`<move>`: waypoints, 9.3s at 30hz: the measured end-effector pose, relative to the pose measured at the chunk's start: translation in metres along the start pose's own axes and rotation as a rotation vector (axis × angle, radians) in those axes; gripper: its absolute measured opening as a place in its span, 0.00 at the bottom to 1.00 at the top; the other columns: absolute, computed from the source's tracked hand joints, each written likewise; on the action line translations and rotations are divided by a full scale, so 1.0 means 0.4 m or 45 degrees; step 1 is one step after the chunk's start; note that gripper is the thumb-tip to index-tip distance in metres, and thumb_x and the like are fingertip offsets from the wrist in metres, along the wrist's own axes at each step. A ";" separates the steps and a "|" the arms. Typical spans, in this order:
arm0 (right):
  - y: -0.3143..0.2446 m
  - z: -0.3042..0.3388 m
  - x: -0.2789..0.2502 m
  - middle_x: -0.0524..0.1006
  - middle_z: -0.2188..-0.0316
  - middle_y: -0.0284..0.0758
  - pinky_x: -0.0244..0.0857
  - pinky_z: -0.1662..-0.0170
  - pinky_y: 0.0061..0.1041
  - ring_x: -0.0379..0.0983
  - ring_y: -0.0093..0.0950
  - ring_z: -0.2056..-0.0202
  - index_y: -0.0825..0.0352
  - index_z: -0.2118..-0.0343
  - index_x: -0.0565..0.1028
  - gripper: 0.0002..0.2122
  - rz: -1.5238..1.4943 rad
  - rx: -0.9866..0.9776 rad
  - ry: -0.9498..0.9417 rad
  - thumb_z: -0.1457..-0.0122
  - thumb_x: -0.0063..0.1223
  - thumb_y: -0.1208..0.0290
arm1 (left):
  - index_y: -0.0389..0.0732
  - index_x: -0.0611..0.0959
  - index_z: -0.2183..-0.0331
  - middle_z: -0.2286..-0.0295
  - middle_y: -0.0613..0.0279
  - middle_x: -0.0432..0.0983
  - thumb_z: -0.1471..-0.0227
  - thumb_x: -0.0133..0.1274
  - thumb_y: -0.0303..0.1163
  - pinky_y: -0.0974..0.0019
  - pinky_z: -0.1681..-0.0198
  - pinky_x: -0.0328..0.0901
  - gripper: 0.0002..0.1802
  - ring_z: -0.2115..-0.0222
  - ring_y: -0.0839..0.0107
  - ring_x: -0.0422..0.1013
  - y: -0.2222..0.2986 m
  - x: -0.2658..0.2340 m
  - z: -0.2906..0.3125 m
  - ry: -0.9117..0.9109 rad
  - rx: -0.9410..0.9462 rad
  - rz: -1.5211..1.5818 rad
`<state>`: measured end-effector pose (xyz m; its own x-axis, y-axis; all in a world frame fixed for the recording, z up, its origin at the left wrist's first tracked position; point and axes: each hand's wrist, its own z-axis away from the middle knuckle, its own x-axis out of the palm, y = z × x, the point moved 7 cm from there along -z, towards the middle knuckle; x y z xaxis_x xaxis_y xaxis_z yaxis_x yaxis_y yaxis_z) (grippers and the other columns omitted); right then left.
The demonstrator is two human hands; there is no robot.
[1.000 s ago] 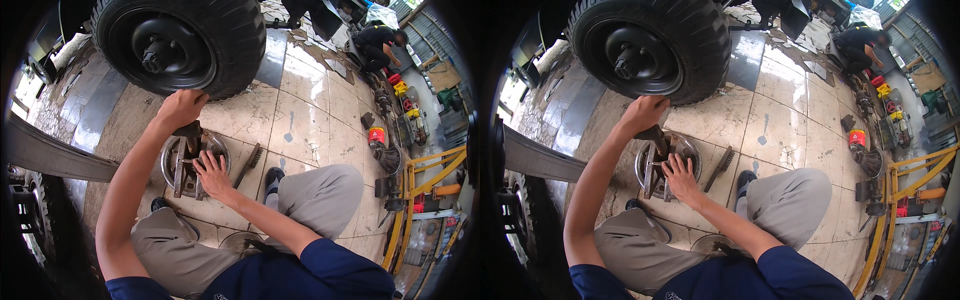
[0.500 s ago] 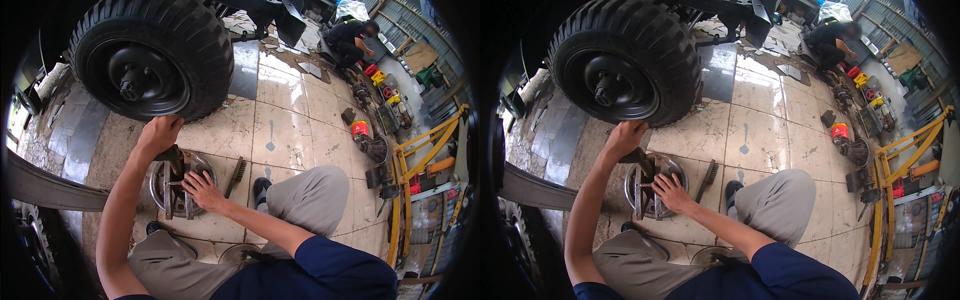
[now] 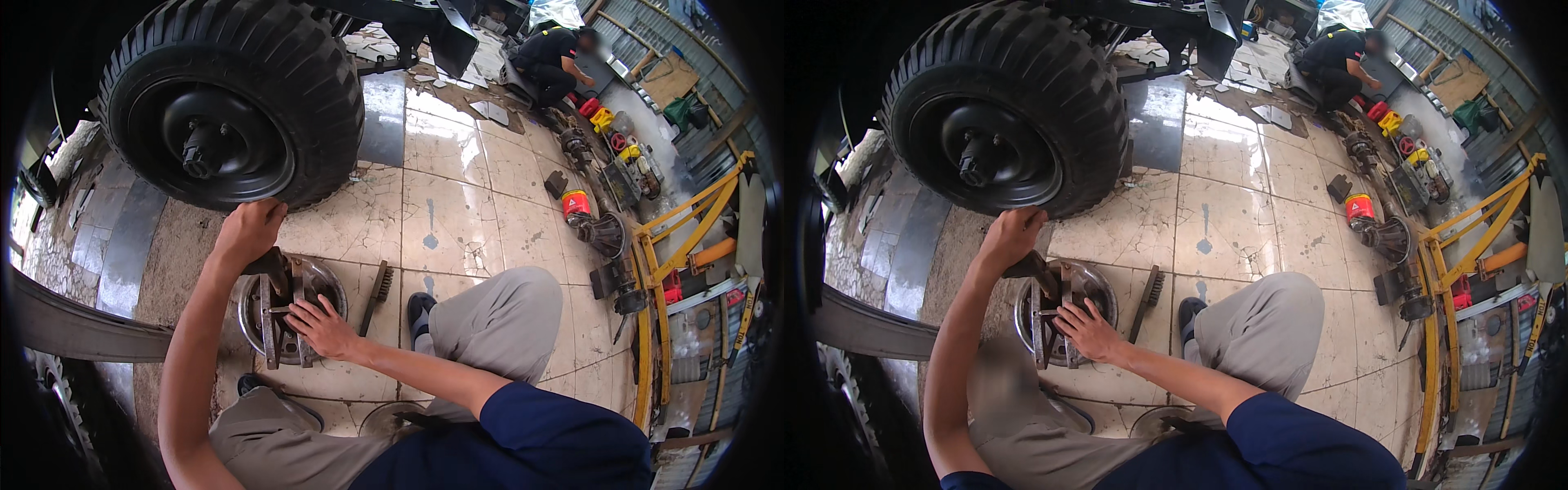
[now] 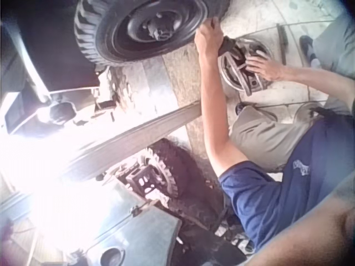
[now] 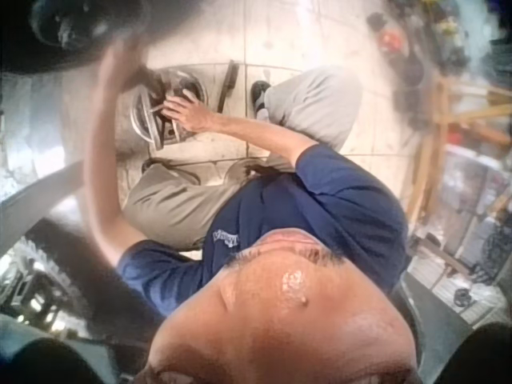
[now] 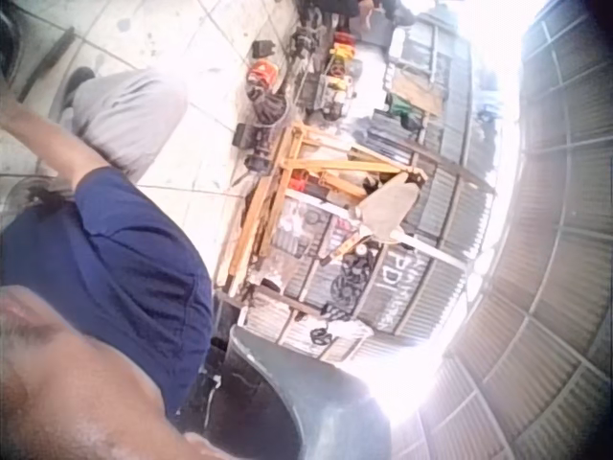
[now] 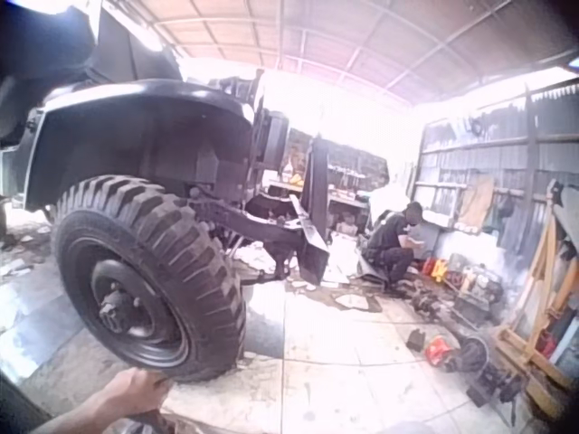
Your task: The person sits on the floor and uses a wire brush to scrub a metal vehicle part, likely a brake assembly, resting on a wheel rim. They repeatedly scrub different areas of the part, turning it over to access different sides.
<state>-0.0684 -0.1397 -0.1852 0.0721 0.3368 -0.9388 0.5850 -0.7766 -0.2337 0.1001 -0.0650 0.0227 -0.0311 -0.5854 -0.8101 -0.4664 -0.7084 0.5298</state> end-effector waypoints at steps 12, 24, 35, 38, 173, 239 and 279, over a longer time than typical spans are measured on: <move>-0.018 -0.017 0.009 0.61 0.36 0.39 0.39 0.32 0.52 0.50 0.35 0.32 0.65 0.37 0.63 0.25 -0.023 0.036 -0.036 0.34 0.42 0.60 | 0.38 0.84 0.64 0.69 0.45 0.80 0.42 0.52 0.39 0.50 0.59 0.69 0.14 0.63 0.45 0.76 -0.004 0.001 0.000 -0.018 -0.008 0.021; -0.023 -0.039 0.008 0.63 0.38 0.38 0.44 0.33 0.46 0.54 0.34 0.35 0.60 0.37 0.63 0.23 -0.175 0.050 0.053 0.34 0.46 0.61 | 0.38 0.84 0.62 0.67 0.45 0.80 0.42 0.51 0.39 0.52 0.57 0.68 0.15 0.61 0.47 0.76 0.003 0.000 -0.001 -0.094 -0.075 -0.008; -0.023 -0.052 0.026 0.59 0.36 0.40 0.43 0.33 0.49 0.50 0.36 0.33 0.63 0.40 0.63 0.29 -0.106 0.122 -0.215 0.42 0.57 0.60 | 0.38 0.84 0.63 0.66 0.44 0.79 0.43 0.52 0.38 0.51 0.58 0.69 0.14 0.62 0.46 0.75 0.001 0.010 -0.002 -0.055 -0.037 0.023; -0.020 -0.061 0.017 0.61 0.36 0.42 0.46 0.34 0.48 0.52 0.37 0.34 0.63 0.40 0.64 0.28 -0.081 0.056 -0.251 0.41 0.56 0.60 | 0.38 0.84 0.66 0.69 0.44 0.80 0.42 0.50 0.40 0.48 0.59 0.70 0.16 0.65 0.44 0.76 -0.001 0.001 -0.002 -0.019 0.009 -0.004; 0.057 -0.009 -0.034 0.64 0.38 0.34 0.47 0.34 0.42 0.54 0.34 0.35 0.56 0.43 0.73 0.18 -0.113 0.085 0.109 0.37 0.50 0.63 | 0.49 0.77 0.46 0.48 0.58 0.76 0.41 0.44 0.59 0.55 0.45 0.67 0.31 0.47 0.58 0.72 -0.337 0.131 0.292 -1.193 -0.411 -0.792; -0.008 -0.083 0.011 0.66 0.40 0.36 0.48 0.35 0.45 0.56 0.34 0.37 0.62 0.42 0.71 0.20 -0.030 0.111 0.036 0.37 0.49 0.65 | 0.42 0.81 0.50 0.58 0.49 0.81 0.48 0.51 0.68 0.53 0.50 0.69 0.40 0.55 0.50 0.76 0.014 0.013 0.075 -0.548 0.033 -0.208; -0.075 -0.156 0.020 0.69 0.52 0.35 0.56 0.42 0.42 0.63 0.34 0.48 0.67 0.46 0.72 0.20 0.059 0.040 0.083 0.42 0.47 0.71 | 0.49 0.80 0.49 0.63 0.57 0.83 0.54 0.60 0.63 0.55 0.52 0.71 0.37 0.60 0.56 0.78 0.009 0.030 0.079 -0.603 0.091 -0.347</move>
<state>-0.0348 -0.0805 -0.1701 0.1514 0.3335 -0.9305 0.5544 -0.8080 -0.1994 0.0699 -0.0621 0.0069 -0.2877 -0.1313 -0.9487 -0.5717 -0.7712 0.2801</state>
